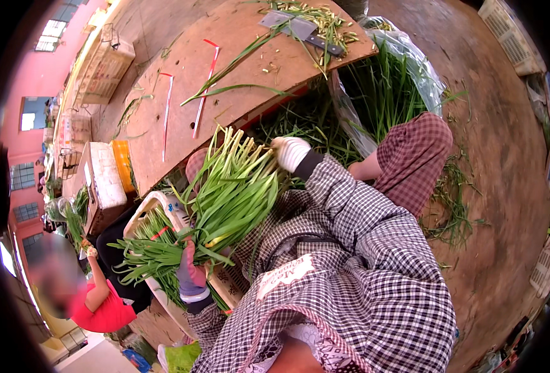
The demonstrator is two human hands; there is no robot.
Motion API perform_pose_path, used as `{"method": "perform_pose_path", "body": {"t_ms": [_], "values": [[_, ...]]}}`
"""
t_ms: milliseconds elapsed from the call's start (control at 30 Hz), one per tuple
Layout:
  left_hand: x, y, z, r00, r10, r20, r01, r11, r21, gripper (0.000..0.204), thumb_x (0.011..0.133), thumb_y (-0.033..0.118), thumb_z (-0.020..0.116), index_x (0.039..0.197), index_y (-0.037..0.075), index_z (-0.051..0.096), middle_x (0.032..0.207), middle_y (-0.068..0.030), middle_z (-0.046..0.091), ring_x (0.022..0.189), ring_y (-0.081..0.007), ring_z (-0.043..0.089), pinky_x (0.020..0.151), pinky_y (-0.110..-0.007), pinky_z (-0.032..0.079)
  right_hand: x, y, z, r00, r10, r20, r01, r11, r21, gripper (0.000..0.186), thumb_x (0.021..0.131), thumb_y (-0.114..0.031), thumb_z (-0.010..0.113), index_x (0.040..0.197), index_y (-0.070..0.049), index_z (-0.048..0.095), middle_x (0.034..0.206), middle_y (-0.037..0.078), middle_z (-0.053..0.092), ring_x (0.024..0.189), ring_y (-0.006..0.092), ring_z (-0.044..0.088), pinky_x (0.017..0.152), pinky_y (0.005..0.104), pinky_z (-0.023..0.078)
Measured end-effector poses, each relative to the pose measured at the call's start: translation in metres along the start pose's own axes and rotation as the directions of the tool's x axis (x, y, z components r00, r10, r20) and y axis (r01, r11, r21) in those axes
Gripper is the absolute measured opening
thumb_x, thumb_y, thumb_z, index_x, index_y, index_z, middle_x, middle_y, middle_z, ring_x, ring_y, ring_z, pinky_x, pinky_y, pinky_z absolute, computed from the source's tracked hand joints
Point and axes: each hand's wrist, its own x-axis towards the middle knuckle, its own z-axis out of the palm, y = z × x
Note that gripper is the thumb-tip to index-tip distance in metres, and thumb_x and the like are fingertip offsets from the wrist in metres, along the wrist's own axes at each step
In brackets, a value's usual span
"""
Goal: The person picks up bundles of green onions, uses a knife to trim the ends and remove outer leaves, and then places the cleaned stalks into a basket while sitting on the floor.
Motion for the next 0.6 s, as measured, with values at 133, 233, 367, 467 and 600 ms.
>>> {"method": "perform_pose_path", "body": {"t_ms": [133,233,367,467,600], "values": [[0.010,-0.008,0.000,0.997,0.076,0.013,-0.076,0.997,0.032,0.029,0.091,0.018,0.055,0.120,0.015,0.050,0.109,-0.0026,0.058,0.090,-0.0158,0.060,0.068,-0.031,0.052,-0.021,0.094,-0.038,0.944,-0.195,-0.267,0.099,0.937,-0.335,0.018,0.083,-0.011,0.054,0.095,0.000,0.062,0.083,0.018,0.066,0.074,0.0306,0.065,0.065,0.0390,0.052],[0.012,-0.011,-0.023,0.988,0.151,0.030,-0.154,0.982,0.111,0.026,0.093,0.016,0.052,0.118,0.011,0.050,0.107,-0.0039,0.058,0.087,-0.0157,0.060,0.067,-0.030,0.051,-0.033,0.092,-0.093,0.938,0.346,-0.007,-0.339,0.922,0.190,0.030,0.086,-0.023,0.054,0.099,0.003,0.059,0.084,0.021,0.066,0.077,0.0323,0.065,0.067,0.0409,0.051],[0.023,-0.007,-0.013,0.998,0.049,0.029,-0.049,0.999,0.014,0.019,0.094,0.018,0.051,0.108,0.006,0.055,0.101,-0.0031,0.058,0.084,-0.0146,0.060,0.065,-0.028,0.051,-0.053,0.026,-0.105,0.999,-0.007,-0.036,0.004,0.996,-0.092,0.059,0.079,-0.048,0.060,0.106,0.004,0.060,0.086,0.024,0.065,0.086,0.0335,0.064,0.077,0.0403,0.050],[0.038,-0.008,-0.014,0.998,-0.050,0.028,0.051,0.998,-0.029,0.025,0.092,0.022,0.054,0.111,0.007,0.057,0.098,-0.0024,0.061,0.083,-0.0149,0.061,0.064,-0.027,0.051,-0.012,-0.006,-0.075,0.989,-0.135,0.057,0.120,0.969,0.214,0.056,0.082,-0.045,0.059,0.117,-0.001,0.058,0.096,0.022,0.065,0.091,0.0296,0.065,0.080,0.0370,0.050],[0.036,-0.004,-0.001,0.999,-0.011,-0.043,0.009,0.999,-0.045,0.029,0.088,0.018,0.057,0.115,0.007,0.056,0.101,-0.0042,0.062,0.086,-0.0163,0.062,0.067,-0.028,0.053,0.024,-0.041,-0.042,0.896,-0.430,-0.109,0.439,0.826,0.353,0.043,0.091,-0.032,0.050,0.118,0.001,0.058,0.102,0.022,0.066,0.092,0.0235,0.067,0.081,0.0331,0.051]]}}
